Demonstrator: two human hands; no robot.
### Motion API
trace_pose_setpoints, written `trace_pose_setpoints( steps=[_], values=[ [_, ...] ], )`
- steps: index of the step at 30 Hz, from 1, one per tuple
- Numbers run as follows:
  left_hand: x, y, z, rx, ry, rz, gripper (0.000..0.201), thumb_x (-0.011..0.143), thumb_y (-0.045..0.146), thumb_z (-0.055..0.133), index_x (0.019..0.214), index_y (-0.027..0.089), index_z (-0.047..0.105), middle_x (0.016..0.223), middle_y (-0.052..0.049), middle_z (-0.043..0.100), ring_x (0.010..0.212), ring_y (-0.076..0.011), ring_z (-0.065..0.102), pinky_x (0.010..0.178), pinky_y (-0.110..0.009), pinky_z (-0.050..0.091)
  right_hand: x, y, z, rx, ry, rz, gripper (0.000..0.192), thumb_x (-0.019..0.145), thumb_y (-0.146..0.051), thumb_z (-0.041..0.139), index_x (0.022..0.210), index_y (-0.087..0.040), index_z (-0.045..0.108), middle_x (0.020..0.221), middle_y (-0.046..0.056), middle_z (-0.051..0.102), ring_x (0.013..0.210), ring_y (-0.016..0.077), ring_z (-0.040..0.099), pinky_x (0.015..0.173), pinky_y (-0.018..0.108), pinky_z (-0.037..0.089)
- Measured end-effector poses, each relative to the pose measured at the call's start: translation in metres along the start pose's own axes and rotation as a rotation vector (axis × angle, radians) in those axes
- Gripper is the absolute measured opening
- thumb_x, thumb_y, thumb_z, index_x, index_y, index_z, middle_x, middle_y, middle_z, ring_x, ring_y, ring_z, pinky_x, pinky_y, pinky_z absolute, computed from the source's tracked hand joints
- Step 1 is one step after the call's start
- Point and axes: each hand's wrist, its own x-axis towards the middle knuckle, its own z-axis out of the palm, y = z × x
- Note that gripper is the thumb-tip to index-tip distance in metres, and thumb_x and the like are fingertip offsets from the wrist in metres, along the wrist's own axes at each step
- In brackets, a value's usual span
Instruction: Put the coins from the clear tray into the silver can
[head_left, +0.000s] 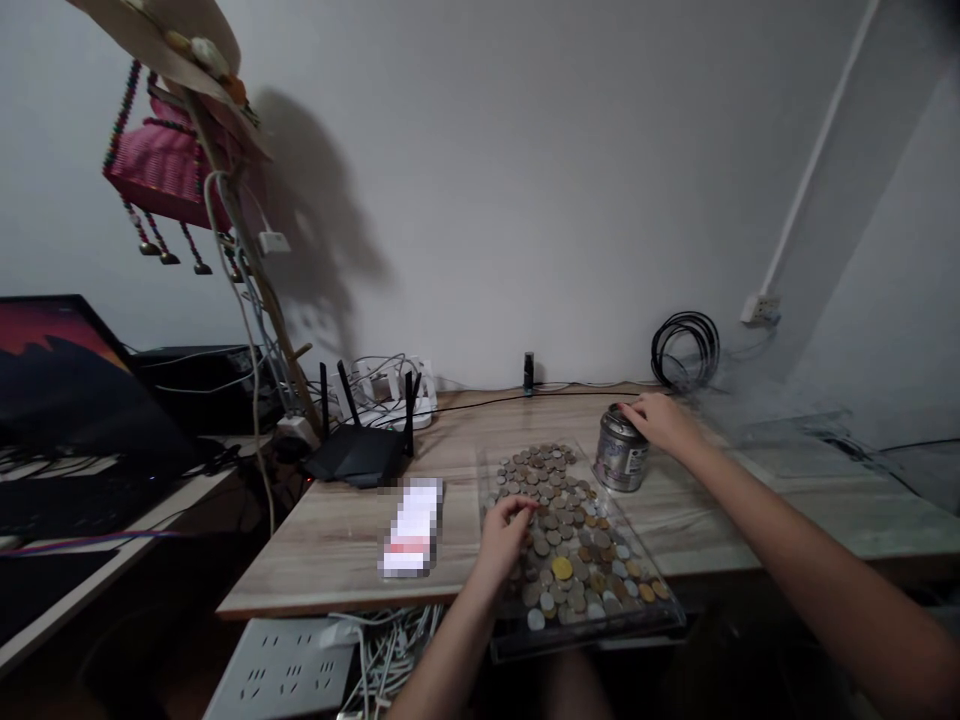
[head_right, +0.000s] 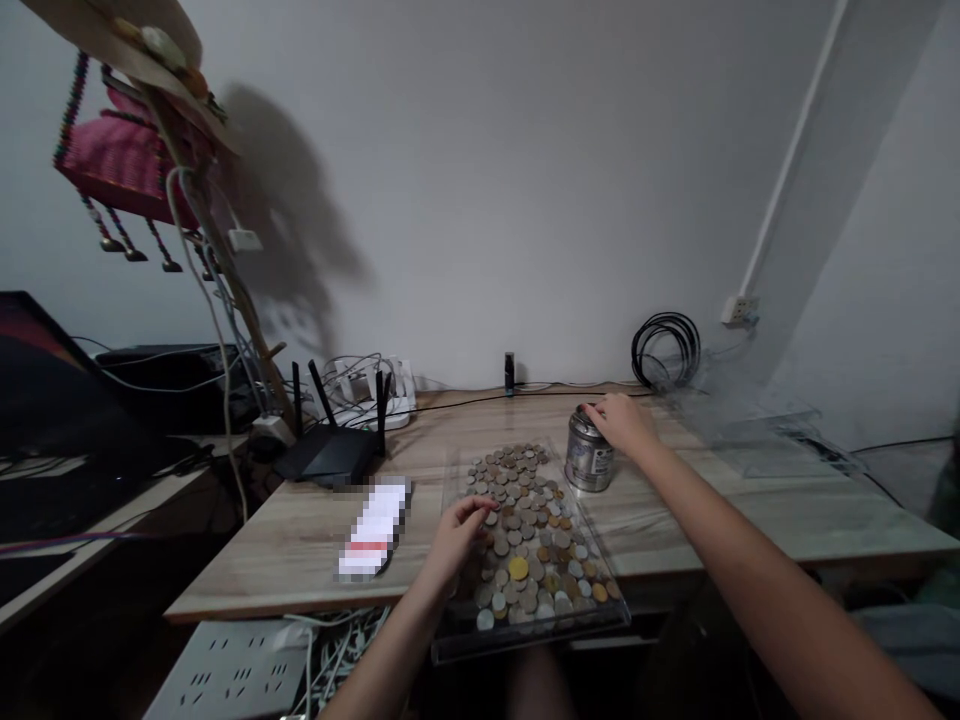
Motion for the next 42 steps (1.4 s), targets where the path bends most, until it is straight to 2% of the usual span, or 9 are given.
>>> trace_pose_setpoints(
  steps=[8, 12, 14, 19, 27, 32, 36, 38, 42],
  values=[
    [0.001, 0.002, -0.001, -0.032, 0.009, 0.009, 0.023, 0.067, 0.033, 0.052, 0.073, 0.015, 0.063, 0.084, -0.006, 0.061, 0.079, -0.0149, 0.054, 0.055, -0.019, 0.042, -0.001, 0.016, 0.018, 0.145, 0.118, -0.019, 0.042, 0.086, -0.034, 0.03, 0.082, -0.015, 0.068, 0.102, 0.011, 0.06, 0.099, 0.0212, 0.048, 0.086, 0.03, 0.035],
    [0.0, 0.006, -0.004, -0.097, 0.059, -0.015, 0.024, 0.067, 0.034, 0.05, 0.074, 0.015, 0.063, 0.087, -0.006, 0.061, 0.082, -0.0157, 0.053, 0.057, -0.02, 0.043, -0.016, -0.011, 0.013, 0.287, 0.289, -0.025, 0.036, 0.085, -0.029, 0.031, 0.097, -0.014, 0.062, 0.102, 0.01, 0.059, 0.097, 0.0192, 0.05, 0.086, 0.029, 0.035],
    [0.0, 0.006, -0.006, -0.186, 0.132, -0.008, 0.025, 0.067, 0.034, 0.049, 0.076, 0.014, 0.061, 0.09, -0.007, 0.06, 0.085, -0.0164, 0.053, 0.057, -0.02, 0.043, -0.032, -0.039, 0.021, 0.36, 0.165, -0.12, 0.032, 0.084, -0.028, 0.034, 0.097, -0.016, 0.061, 0.098, 0.009, 0.061, 0.092, 0.0183, 0.052, 0.082, 0.027, 0.037],
    [0.003, 0.001, -0.012, -0.42, 0.292, 0.023, 0.028, 0.066, 0.034, 0.048, 0.082, 0.014, 0.057, 0.095, -0.009, 0.056, 0.083, -0.0152, 0.053, 0.058, -0.022, 0.043, -0.069, -0.121, 0.061, 0.412, -0.434, -0.529, 0.025, 0.077, -0.025, 0.045, 0.095, -0.019, 0.061, 0.094, 0.007, 0.062, 0.086, 0.0183, 0.054, 0.074, 0.026, 0.039],
    [0.006, -0.006, -0.01, -0.409, 0.232, -0.013, 0.025, 0.065, 0.029, 0.048, 0.082, 0.014, 0.056, 0.096, -0.009, 0.056, 0.081, -0.0158, 0.054, 0.058, -0.023, 0.043, -0.069, -0.158, 0.091, 0.4, -0.535, -0.438, 0.016, 0.066, -0.017, 0.055, 0.081, -0.014, 0.059, 0.082, 0.008, 0.062, 0.075, 0.0178, 0.055, 0.064, 0.025, 0.039],
    [0.007, -0.002, -0.015, 0.179, 0.083, 0.149, 0.024, 0.071, 0.018, 0.042, 0.088, 0.015, 0.059, 0.096, -0.009, 0.058, 0.092, -0.0187, 0.052, 0.076, -0.03, 0.044, -0.057, -0.134, 0.079, 0.464, -0.494, -0.36, 0.016, 0.067, -0.015, 0.052, 0.08, -0.016, 0.061, 0.072, 0.003, 0.064, 0.066, 0.0139, 0.056, 0.059, 0.022, 0.039],
    [0.01, 0.002, -0.02, 0.868, -0.096, 0.254, 0.022, 0.066, 0.007, 0.048, 0.083, 0.013, 0.062, 0.097, -0.015, 0.058, 0.097, -0.0237, 0.051, 0.088, -0.036, 0.038, -0.014, -0.061, 0.034, 0.495, -0.052, 0.012, 0.023, 0.075, -0.023, 0.045, 0.086, -0.019, 0.065, 0.082, 0.004, 0.067, 0.072, 0.0148, 0.058, 0.062, 0.023, 0.041],
    [0.012, 0.001, -0.017, 0.954, -0.132, 0.208, 0.017, 0.065, 0.004, 0.05, 0.072, 0.012, 0.062, 0.087, -0.017, 0.06, 0.089, -0.0256, 0.055, 0.083, -0.038, 0.04, 0.008, -0.022, 0.015, 0.348, 0.064, 0.2, 0.023, 0.071, -0.029, 0.051, 0.084, -0.019, 0.067, 0.083, 0.006, 0.067, 0.075, 0.0183, 0.058, 0.061, 0.025, 0.041],
    [0.016, -0.002, -0.006, 0.898, -0.119, 0.207, 0.02, 0.059, 0.0, 0.055, 0.047, 0.015, 0.054, 0.067, -0.015, 0.059, 0.079, -0.0283, 0.058, 0.079, -0.041, 0.042, 0.027, 0.014, 0.007, 0.125, -0.063, 0.313, 0.021, 0.064, -0.026, 0.056, 0.078, -0.019, 0.07, 0.083, 0.008, 0.067, 0.076, 0.0211, 0.059, 0.058, 0.027, 0.039]
  ],
)
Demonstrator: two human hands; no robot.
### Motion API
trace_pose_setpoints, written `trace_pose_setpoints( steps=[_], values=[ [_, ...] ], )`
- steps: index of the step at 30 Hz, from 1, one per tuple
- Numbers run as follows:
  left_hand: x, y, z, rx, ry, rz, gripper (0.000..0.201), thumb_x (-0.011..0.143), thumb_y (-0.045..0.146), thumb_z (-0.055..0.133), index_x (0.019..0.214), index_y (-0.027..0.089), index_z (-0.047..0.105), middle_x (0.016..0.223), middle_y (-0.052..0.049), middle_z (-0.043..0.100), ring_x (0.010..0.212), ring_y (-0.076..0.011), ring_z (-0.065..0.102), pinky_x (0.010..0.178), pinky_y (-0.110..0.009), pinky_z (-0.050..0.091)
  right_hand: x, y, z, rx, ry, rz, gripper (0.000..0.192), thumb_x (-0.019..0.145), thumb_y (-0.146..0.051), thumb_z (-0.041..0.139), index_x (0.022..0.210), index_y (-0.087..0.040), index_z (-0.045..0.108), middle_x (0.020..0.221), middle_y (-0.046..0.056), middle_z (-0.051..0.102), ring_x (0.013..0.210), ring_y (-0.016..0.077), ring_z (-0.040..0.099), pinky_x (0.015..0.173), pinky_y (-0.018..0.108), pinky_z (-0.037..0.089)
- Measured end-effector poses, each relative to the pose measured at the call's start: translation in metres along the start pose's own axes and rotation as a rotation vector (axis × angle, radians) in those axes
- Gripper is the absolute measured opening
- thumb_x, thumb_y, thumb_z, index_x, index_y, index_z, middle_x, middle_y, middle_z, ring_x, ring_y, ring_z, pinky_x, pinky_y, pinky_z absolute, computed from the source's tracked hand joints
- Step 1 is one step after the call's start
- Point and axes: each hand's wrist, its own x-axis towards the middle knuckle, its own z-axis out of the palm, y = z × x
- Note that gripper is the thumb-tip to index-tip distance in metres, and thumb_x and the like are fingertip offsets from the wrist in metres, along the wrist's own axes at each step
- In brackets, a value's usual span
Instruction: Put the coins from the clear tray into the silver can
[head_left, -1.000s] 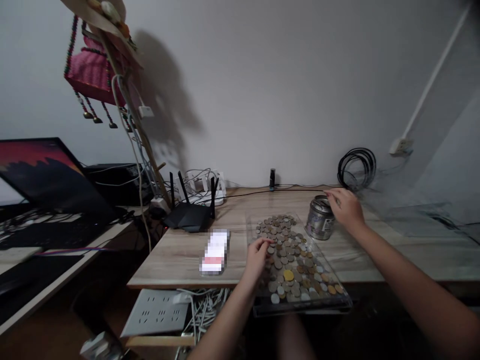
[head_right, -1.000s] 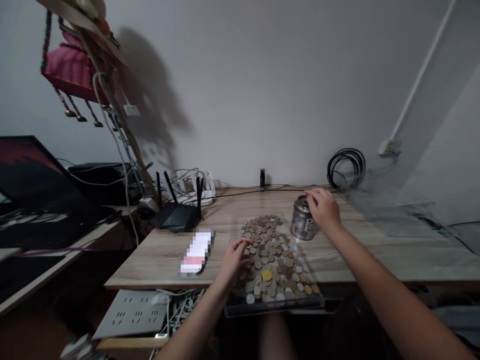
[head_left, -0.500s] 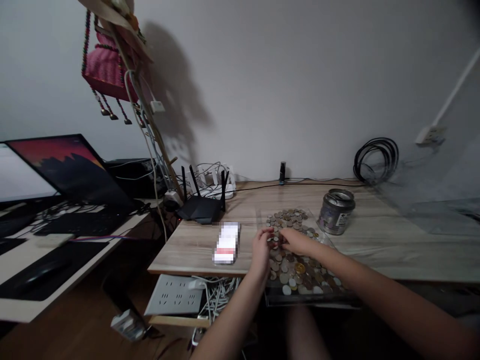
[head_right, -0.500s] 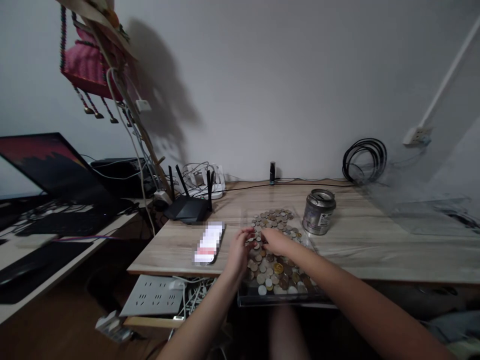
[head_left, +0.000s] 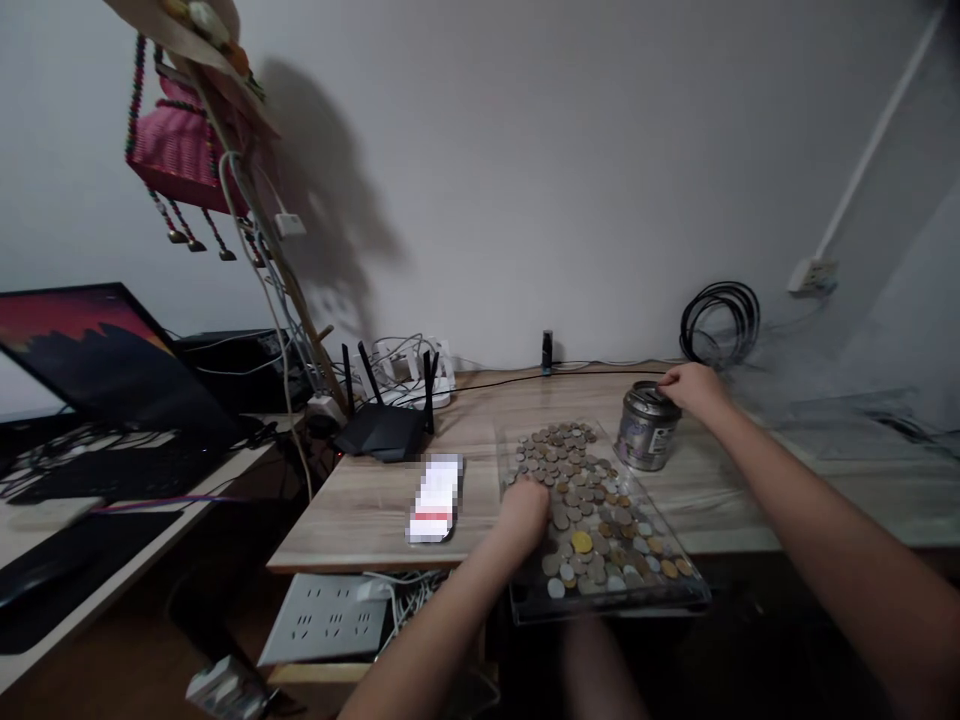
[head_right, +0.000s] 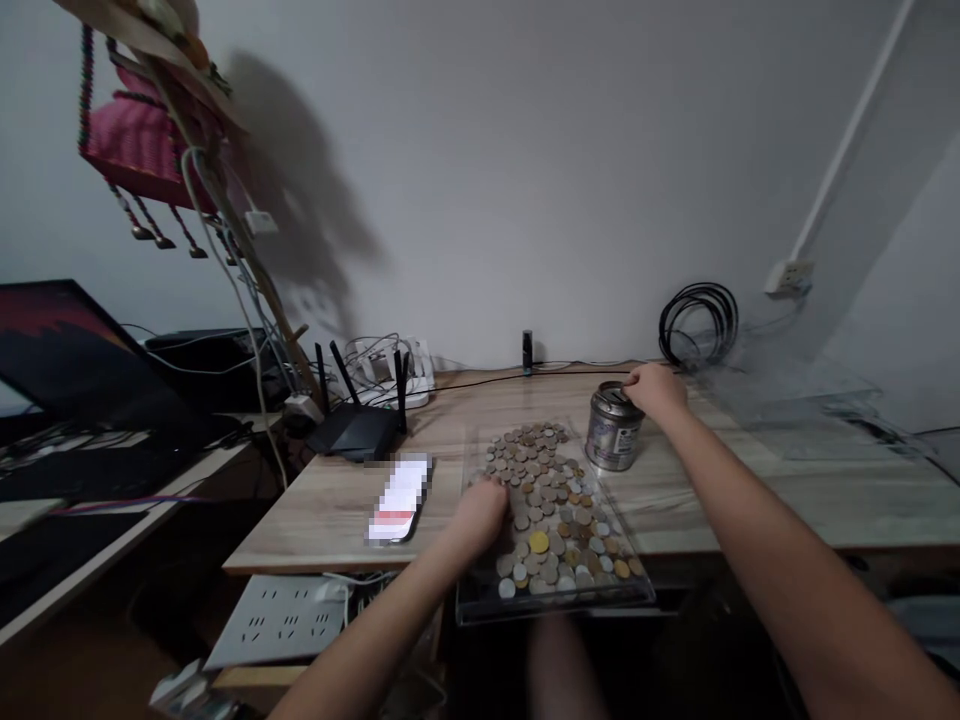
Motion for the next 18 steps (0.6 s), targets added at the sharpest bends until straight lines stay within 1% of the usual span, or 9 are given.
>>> trace_pose_setpoints(
  steps=[3, 6, 10, 12, 14, 15, 16, 17, 18],
  values=[
    [0.004, 0.002, 0.003, -0.014, 0.002, 0.013, 0.028, 0.056, -0.003, 0.056, 0.038, 0.017, 0.046, 0.058, -0.013, 0.056, 0.075, -0.0287, 0.059, 0.079, -0.044, 0.042, -0.003, -0.008, 0.006, -0.05, 0.002, 0.019, 0.023, 0.064, -0.027, 0.055, 0.081, -0.022, 0.07, 0.087, 0.007, 0.067, 0.078, 0.0216, 0.059, 0.057, 0.027, 0.039],
    [0.008, 0.002, 0.001, -0.019, 0.004, 0.026, 0.03, 0.056, -0.003, 0.056, 0.037, 0.017, 0.044, 0.058, -0.012, 0.055, 0.075, -0.0287, 0.059, 0.08, -0.045, 0.041, -0.008, -0.023, 0.009, -0.105, -0.017, 0.042, 0.024, 0.064, -0.025, 0.054, 0.082, -0.022, 0.07, 0.091, 0.009, 0.066, 0.081, 0.0232, 0.059, 0.057, 0.028, 0.04],
    [0.008, 0.0, -0.002, -0.014, -0.001, 0.038, 0.026, 0.056, 0.0, 0.06, 0.04, 0.017, 0.048, 0.062, -0.013, 0.057, 0.082, -0.0292, 0.058, 0.082, -0.043, 0.041, -0.01, -0.031, 0.004, -0.17, -0.036, 0.063, 0.026, 0.066, -0.023, 0.052, 0.086, -0.018, 0.069, 0.092, 0.013, 0.065, 0.082, 0.0249, 0.059, 0.06, 0.03, 0.04],
    [0.007, -0.001, -0.003, 0.037, -0.02, 0.055, 0.02, 0.058, 0.002, 0.059, 0.044, 0.016, 0.053, 0.067, -0.015, 0.059, 0.086, -0.0294, 0.057, 0.082, -0.041, 0.041, -0.017, -0.033, 0.001, -0.17, -0.004, 0.042, 0.028, 0.07, -0.026, 0.05, 0.09, -0.018, 0.068, 0.092, 0.013, 0.065, 0.083, 0.0253, 0.058, 0.061, 0.031, 0.04],
    [0.004, -0.001, -0.004, 0.128, -0.036, 0.093, 0.015, 0.065, 0.006, 0.054, 0.053, 0.014, 0.059, 0.074, -0.017, 0.06, 0.088, -0.0288, 0.056, 0.081, -0.039, 0.042, -0.035, -0.036, 0.003, -0.136, 0.062, -0.06, 0.03, 0.075, -0.029, 0.045, 0.094, -0.02, 0.066, 0.094, 0.011, 0.064, 0.085, 0.0242, 0.057, 0.064, 0.03, 0.039],
    [0.003, -0.001, -0.004, 0.177, -0.04, 0.117, 0.015, 0.068, 0.008, 0.051, 0.058, 0.013, 0.062, 0.077, -0.018, 0.06, 0.089, -0.0281, 0.056, 0.081, -0.037, 0.042, -0.047, -0.039, 0.007, -0.105, 0.064, -0.144, 0.03, 0.077, -0.029, 0.042, 0.093, -0.021, 0.066, 0.094, 0.01, 0.064, 0.084, 0.0228, 0.057, 0.065, 0.029, 0.039],
    [0.003, 0.0, -0.004, 0.218, -0.05, 0.137, 0.016, 0.072, 0.012, 0.049, 0.065, 0.013, 0.063, 0.082, -0.018, 0.06, 0.09, -0.0268, 0.056, 0.081, -0.036, 0.042, -0.061, -0.042, 0.014, -0.065, 0.016, -0.248, 0.028, 0.077, -0.029, 0.042, 0.091, -0.022, 0.066, 0.092, 0.008, 0.064, 0.083, 0.021, 0.057, 0.064, 0.028, 0.038],
    [0.002, 0.002, -0.004, 0.254, -0.069, 0.15, 0.018, 0.075, 0.017, 0.047, 0.073, 0.013, 0.064, 0.087, -0.017, 0.06, 0.09, -0.0253, 0.056, 0.08, -0.034, 0.043, -0.076, -0.045, 0.023, -0.021, -0.079, -0.353, 0.026, 0.077, -0.029, 0.044, 0.089, -0.023, 0.066, 0.089, 0.006, 0.064, 0.08, 0.0192, 0.057, 0.064, 0.026, 0.038],
    [0.002, 0.004, -0.003, 0.285, -0.098, 0.154, 0.02, 0.077, 0.022, 0.046, 0.08, 0.013, 0.063, 0.091, -0.016, 0.059, 0.09, -0.0237, 0.056, 0.08, -0.033, 0.043, -0.091, -0.049, 0.034, 0.023, -0.211, -0.457, 0.023, 0.075, -0.027, 0.046, 0.086, -0.023, 0.066, 0.084, 0.005, 0.065, 0.076, 0.0176, 0.056, 0.062, 0.025, 0.037]
  ],
)
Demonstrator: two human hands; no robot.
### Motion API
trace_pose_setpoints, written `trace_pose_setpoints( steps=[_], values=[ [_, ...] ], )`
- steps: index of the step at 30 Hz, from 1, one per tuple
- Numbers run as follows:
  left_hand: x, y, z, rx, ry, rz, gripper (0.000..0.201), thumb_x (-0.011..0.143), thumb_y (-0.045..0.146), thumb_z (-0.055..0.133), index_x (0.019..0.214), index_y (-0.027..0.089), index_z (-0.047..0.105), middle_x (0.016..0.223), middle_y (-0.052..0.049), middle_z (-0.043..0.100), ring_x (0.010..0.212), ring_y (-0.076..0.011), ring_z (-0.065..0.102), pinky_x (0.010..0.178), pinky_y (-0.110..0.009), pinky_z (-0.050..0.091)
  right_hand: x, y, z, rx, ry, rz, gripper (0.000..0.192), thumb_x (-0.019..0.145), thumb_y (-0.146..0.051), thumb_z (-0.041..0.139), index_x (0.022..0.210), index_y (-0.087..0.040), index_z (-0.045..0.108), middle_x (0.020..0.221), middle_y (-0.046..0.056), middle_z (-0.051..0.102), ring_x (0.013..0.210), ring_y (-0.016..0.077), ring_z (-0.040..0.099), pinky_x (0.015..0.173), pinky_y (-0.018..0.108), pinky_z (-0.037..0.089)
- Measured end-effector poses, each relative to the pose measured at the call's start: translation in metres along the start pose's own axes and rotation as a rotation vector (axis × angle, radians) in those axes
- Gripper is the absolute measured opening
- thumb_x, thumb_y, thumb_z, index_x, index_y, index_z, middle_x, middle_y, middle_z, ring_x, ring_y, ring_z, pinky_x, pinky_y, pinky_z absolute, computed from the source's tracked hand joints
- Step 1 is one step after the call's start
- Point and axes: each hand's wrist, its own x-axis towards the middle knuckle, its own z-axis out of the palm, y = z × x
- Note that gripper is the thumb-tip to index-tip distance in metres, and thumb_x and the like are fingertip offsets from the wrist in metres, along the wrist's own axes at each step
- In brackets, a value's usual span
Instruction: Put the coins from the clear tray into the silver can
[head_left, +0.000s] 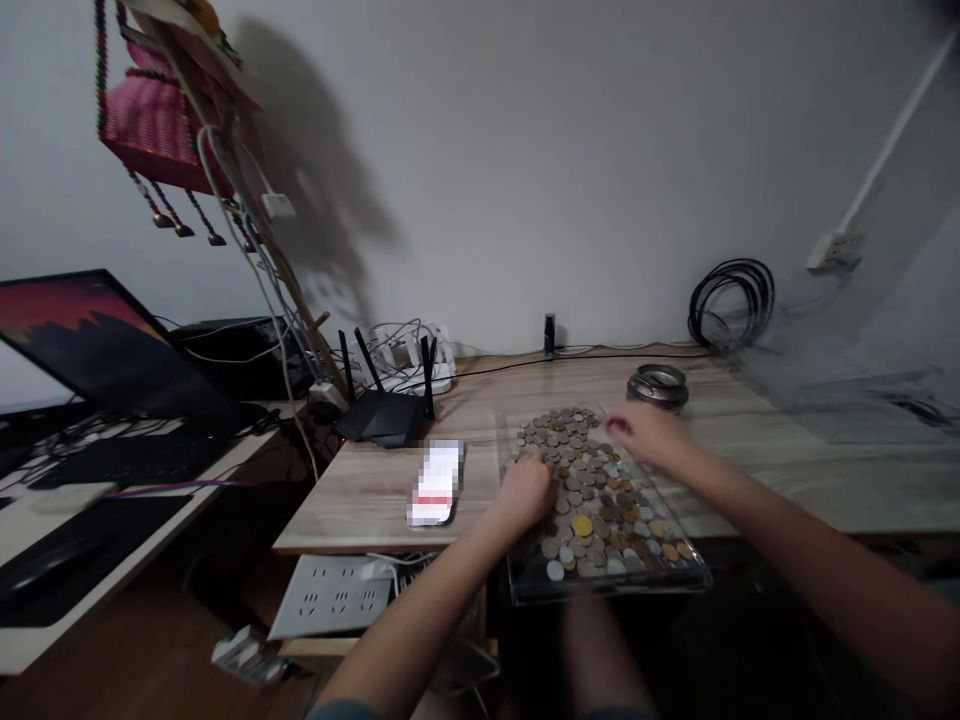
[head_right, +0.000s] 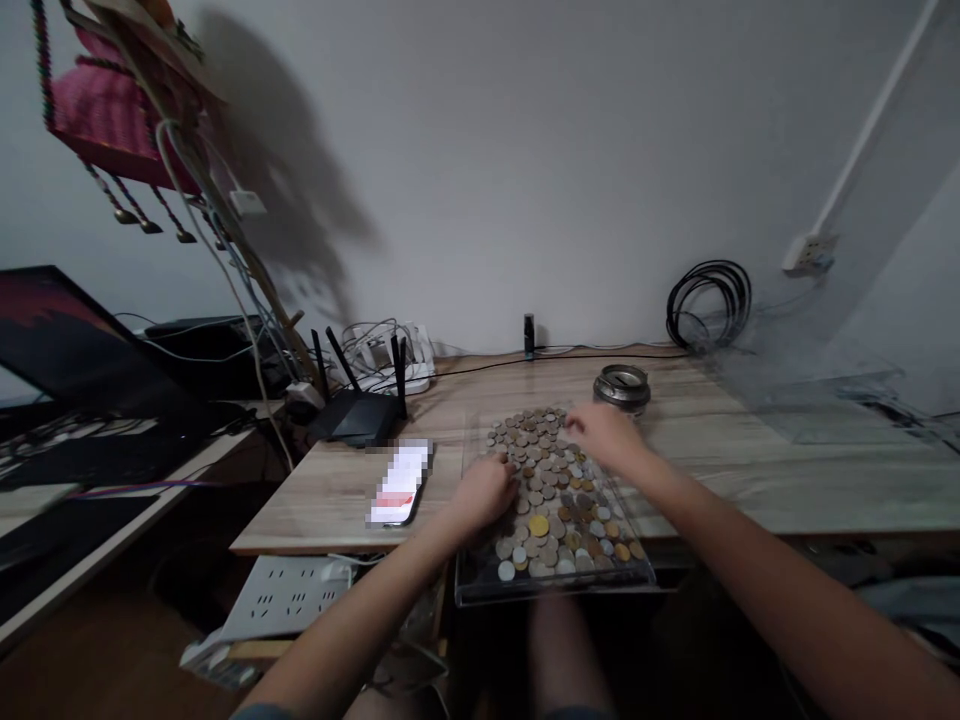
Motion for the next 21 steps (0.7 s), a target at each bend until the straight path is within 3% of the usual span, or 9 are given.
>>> trace_pose_setpoints(
  steps=[3, 6, 10, 12, 14, 16, 18, 19, 21],
  values=[
    [0.009, 0.009, 0.001, 0.039, -0.133, 0.014, 0.03, 0.078, 0.036, 0.046, 0.097, 0.016, 0.058, 0.097, -0.012, 0.059, 0.088, -0.0207, 0.057, 0.078, -0.03, 0.044, -0.019, -0.021, 0.04, 0.14, -0.234, -0.205, 0.02, 0.07, -0.025, 0.053, 0.087, -0.02, 0.063, 0.08, 0.004, 0.063, 0.073, 0.0162, 0.055, 0.063, 0.024, 0.037],
    [0.024, 0.015, -0.002, 0.042, -0.208, -0.019, 0.03, 0.078, 0.03, 0.046, 0.102, 0.014, 0.054, 0.098, -0.012, 0.06, 0.088, -0.0208, 0.058, 0.075, -0.028, 0.044, -0.022, -0.033, 0.063, 0.168, -0.234, -0.264, 0.02, 0.068, -0.023, 0.055, 0.086, -0.017, 0.06, 0.084, 0.006, 0.061, 0.077, 0.0176, 0.054, 0.066, 0.025, 0.037],
    [0.025, 0.019, -0.019, 0.051, -0.079, -0.172, 0.027, 0.079, 0.018, 0.039, 0.102, 0.011, 0.051, 0.101, -0.015, 0.057, 0.089, -0.0205, 0.057, 0.073, -0.028, 0.043, -0.013, -0.037, 0.073, 0.164, -0.281, -0.272, 0.018, 0.064, -0.019, 0.056, 0.082, -0.015, 0.056, 0.083, 0.007, 0.059, 0.074, 0.0171, 0.053, 0.063, 0.025, 0.036],
    [0.005, 0.027, -0.029, 0.057, -0.051, -0.173, 0.026, 0.08, 0.02, 0.038, 0.101, 0.012, 0.052, 0.101, -0.014, 0.056, 0.087, -0.0203, 0.057, 0.073, -0.029, 0.043, -0.009, -0.038, 0.074, 0.195, -0.308, -0.262, 0.018, 0.064, -0.016, 0.055, 0.082, -0.016, 0.056, 0.081, 0.006, 0.059, 0.073, 0.0159, 0.052, 0.063, 0.024, 0.036],
    [-0.026, 0.038, -0.035, 0.032, -0.084, -0.086, 0.027, 0.083, 0.029, 0.036, 0.097, 0.015, 0.054, 0.096, -0.011, 0.057, 0.084, -0.0194, 0.056, 0.073, -0.03, 0.043, -0.006, -0.038, 0.074, 0.22, -0.322, -0.247, 0.017, 0.063, -0.015, 0.056, 0.081, -0.016, 0.057, 0.082, 0.006, 0.06, 0.074, 0.0153, 0.052, 0.063, 0.023, 0.036],
    [-0.059, 0.05, -0.032, 0.018, -0.072, 0.058, 0.032, 0.083, 0.04, 0.036, 0.101, 0.02, 0.053, 0.101, -0.008, 0.056, 0.09, -0.0198, 0.053, 0.076, -0.031, 0.043, -0.005, -0.038, 0.073, 0.229, -0.32, -0.229, 0.017, 0.062, -0.017, 0.058, 0.08, -0.016, 0.057, 0.082, 0.005, 0.06, 0.073, 0.015, 0.052, 0.061, 0.022, 0.036],
    [-0.085, 0.057, -0.022, 0.121, -0.088, 0.127, 0.043, 0.074, 0.053, 0.048, 0.101, 0.019, 0.052, 0.104, -0.009, 0.054, 0.097, -0.0261, 0.05, 0.076, -0.036, 0.044, -0.004, -0.039, 0.074, 0.251, -0.322, -0.201, 0.018, 0.061, -0.016, 0.06, 0.079, -0.016, 0.057, 0.078, 0.004, 0.06, 0.069, 0.014, 0.051, 0.058, 0.022, 0.035],
    [-0.093, 0.058, -0.015, 0.179, -0.123, 0.146, 0.044, 0.073, 0.051, 0.05, 0.101, 0.018, 0.052, 0.103, -0.01, 0.054, 0.096, -0.027, 0.05, 0.074, -0.037, 0.044, -0.004, -0.04, 0.074, 0.267, -0.323, -0.19, 0.02, 0.06, -0.015, 0.06, 0.079, -0.016, 0.058, 0.076, 0.003, 0.06, 0.067, 0.0133, 0.051, 0.056, 0.021, 0.034],
    [-0.099, 0.055, -0.004, 0.281, -0.201, 0.19, 0.025, 0.081, 0.034, 0.045, 0.097, 0.016, 0.054, 0.096, -0.01, 0.056, 0.091, -0.0243, 0.052, 0.07, -0.034, 0.045, -0.003, -0.043, 0.076, 0.303, -0.328, -0.171, 0.023, 0.058, -0.011, 0.06, 0.079, -0.017, 0.059, 0.071, 0.001, 0.06, 0.063, 0.0117, 0.051, 0.053, 0.02, 0.033]
  ],
)
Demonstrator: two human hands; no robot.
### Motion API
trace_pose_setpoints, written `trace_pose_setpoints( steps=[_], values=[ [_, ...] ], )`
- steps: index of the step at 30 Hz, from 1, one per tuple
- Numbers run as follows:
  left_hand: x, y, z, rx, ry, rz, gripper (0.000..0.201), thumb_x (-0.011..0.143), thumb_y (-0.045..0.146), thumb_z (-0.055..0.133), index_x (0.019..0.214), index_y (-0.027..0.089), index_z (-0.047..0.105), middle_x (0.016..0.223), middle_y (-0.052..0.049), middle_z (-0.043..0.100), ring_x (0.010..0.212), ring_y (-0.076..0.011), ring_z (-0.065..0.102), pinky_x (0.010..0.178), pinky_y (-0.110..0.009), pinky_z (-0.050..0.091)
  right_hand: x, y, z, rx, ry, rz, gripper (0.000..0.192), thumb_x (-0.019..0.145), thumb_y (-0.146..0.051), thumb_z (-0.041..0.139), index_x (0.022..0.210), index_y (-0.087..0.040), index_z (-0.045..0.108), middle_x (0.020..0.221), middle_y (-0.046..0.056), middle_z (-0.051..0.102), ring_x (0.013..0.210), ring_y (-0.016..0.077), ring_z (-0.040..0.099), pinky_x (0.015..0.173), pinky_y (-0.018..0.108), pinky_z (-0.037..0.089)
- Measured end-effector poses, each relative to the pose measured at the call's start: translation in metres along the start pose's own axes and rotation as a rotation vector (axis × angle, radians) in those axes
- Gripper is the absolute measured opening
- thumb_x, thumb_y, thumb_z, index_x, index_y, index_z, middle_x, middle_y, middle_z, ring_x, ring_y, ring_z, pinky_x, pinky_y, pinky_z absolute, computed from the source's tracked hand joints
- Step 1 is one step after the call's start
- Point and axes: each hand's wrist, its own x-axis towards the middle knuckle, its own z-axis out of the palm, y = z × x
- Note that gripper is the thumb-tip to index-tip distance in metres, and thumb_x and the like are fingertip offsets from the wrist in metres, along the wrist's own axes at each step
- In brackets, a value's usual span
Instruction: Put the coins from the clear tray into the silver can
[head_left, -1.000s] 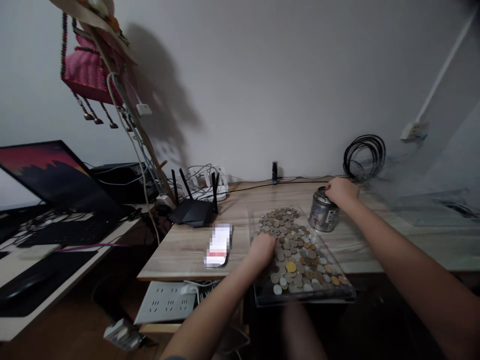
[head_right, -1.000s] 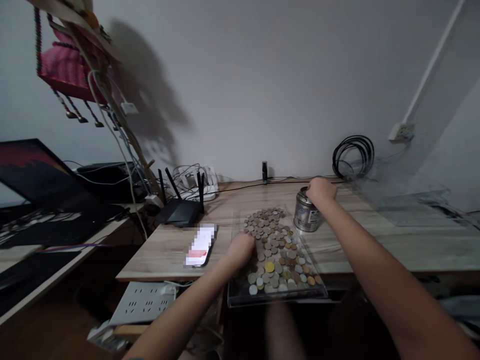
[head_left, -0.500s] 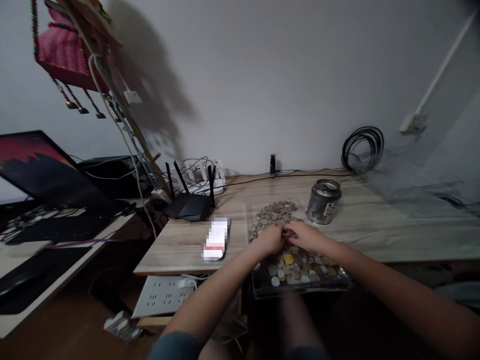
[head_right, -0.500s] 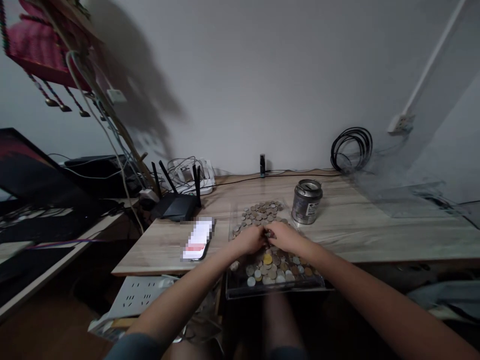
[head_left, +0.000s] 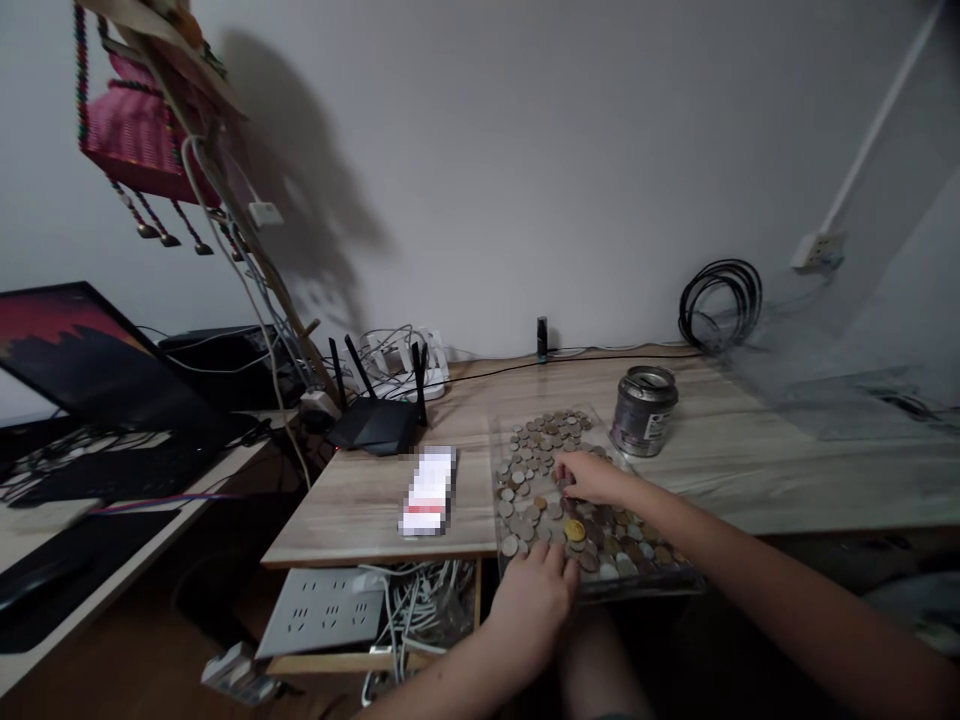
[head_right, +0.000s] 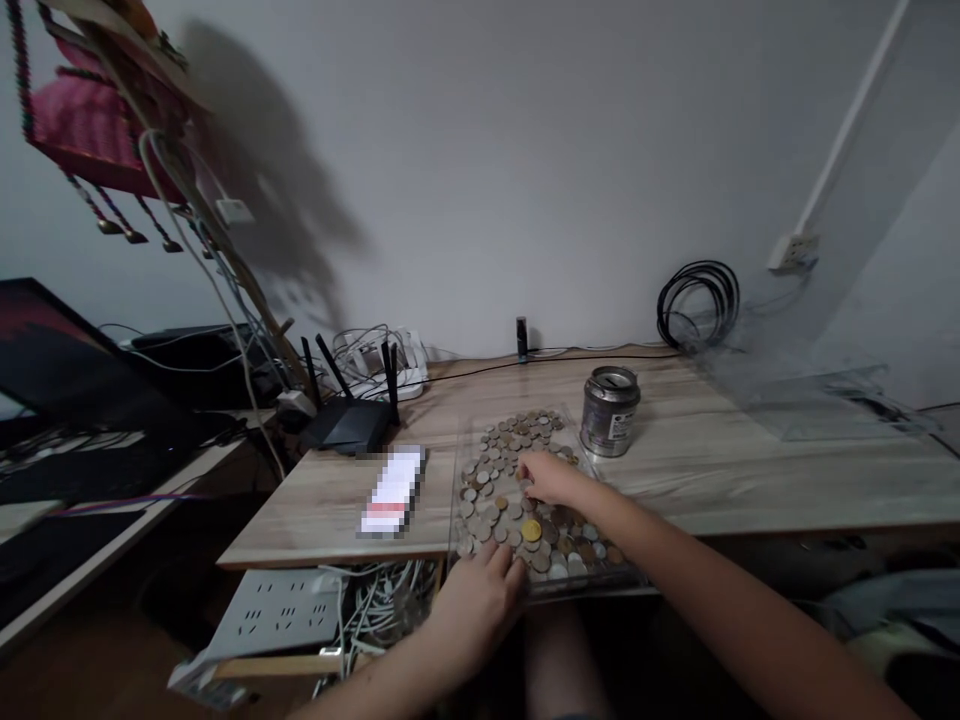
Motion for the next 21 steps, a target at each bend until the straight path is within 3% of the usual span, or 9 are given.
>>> trace_pose_setpoints(
  steps=[3, 9, 15, 18, 21],
  values=[
    [0.004, -0.006, 0.01, 0.059, -0.054, 0.08, 0.017, 0.083, 0.019, 0.041, 0.093, 0.016, 0.053, 0.088, -0.007, 0.058, 0.081, -0.0198, 0.055, 0.065, -0.03, 0.046, 0.003, 0.0, 0.005, 0.04, 0.01, 0.004, 0.021, 0.056, -0.006, 0.058, 0.074, -0.017, 0.061, 0.066, 0.0, 0.06, 0.06, 0.0104, 0.05, 0.052, 0.019, 0.033],
    [0.005, -0.015, 0.004, 0.078, -0.053, 0.146, 0.012, 0.081, 0.018, 0.044, 0.088, 0.015, 0.053, 0.085, -0.006, 0.058, 0.076, -0.0182, 0.056, 0.062, -0.028, 0.046, 0.004, 0.014, -0.001, 0.138, 0.139, 0.066, 0.013, 0.055, -0.01, 0.057, 0.065, -0.017, 0.061, 0.059, -0.001, 0.059, 0.056, 0.0105, 0.051, 0.05, 0.02, 0.034],
    [0.006, -0.028, 0.005, -0.023, -0.004, 0.07, 0.02, 0.084, 0.021, 0.037, 0.082, 0.014, 0.057, 0.082, -0.008, 0.059, 0.078, -0.0195, 0.056, 0.068, -0.032, 0.045, 0.0, 0.028, -0.018, 0.306, 0.241, 0.11, 0.011, 0.059, -0.02, 0.057, 0.068, -0.014, 0.06, 0.055, -0.001, 0.057, 0.051, 0.0105, 0.051, 0.048, 0.021, 0.038],
    [0.006, -0.032, 0.001, -0.346, 0.081, 0.028, 0.019, 0.078, 0.031, 0.05, 0.085, 0.016, 0.058, 0.089, -0.01, 0.059, 0.087, -0.0233, 0.054, 0.078, -0.038, 0.043, -0.006, 0.018, -0.025, 0.519, 0.248, 0.112, 0.016, 0.058, -0.026, 0.059, 0.068, -0.014, 0.058, 0.052, -0.001, 0.055, 0.047, 0.0107, 0.051, 0.047, 0.023, 0.041],
    [0.018, -0.037, -0.012, -1.006, 0.393, -0.129, 0.047, 0.065, 0.041, 0.064, 0.105, 0.02, 0.053, 0.113, -0.011, 0.052, 0.107, -0.0243, 0.045, 0.093, -0.037, 0.035, -0.015, -0.004, -0.035, 0.728, 0.245, 0.074, 0.023, 0.057, -0.033, 0.063, 0.068, -0.014, 0.057, 0.053, -0.001, 0.056, 0.047, 0.0111, 0.052, 0.047, 0.023, 0.042]
  ],
)
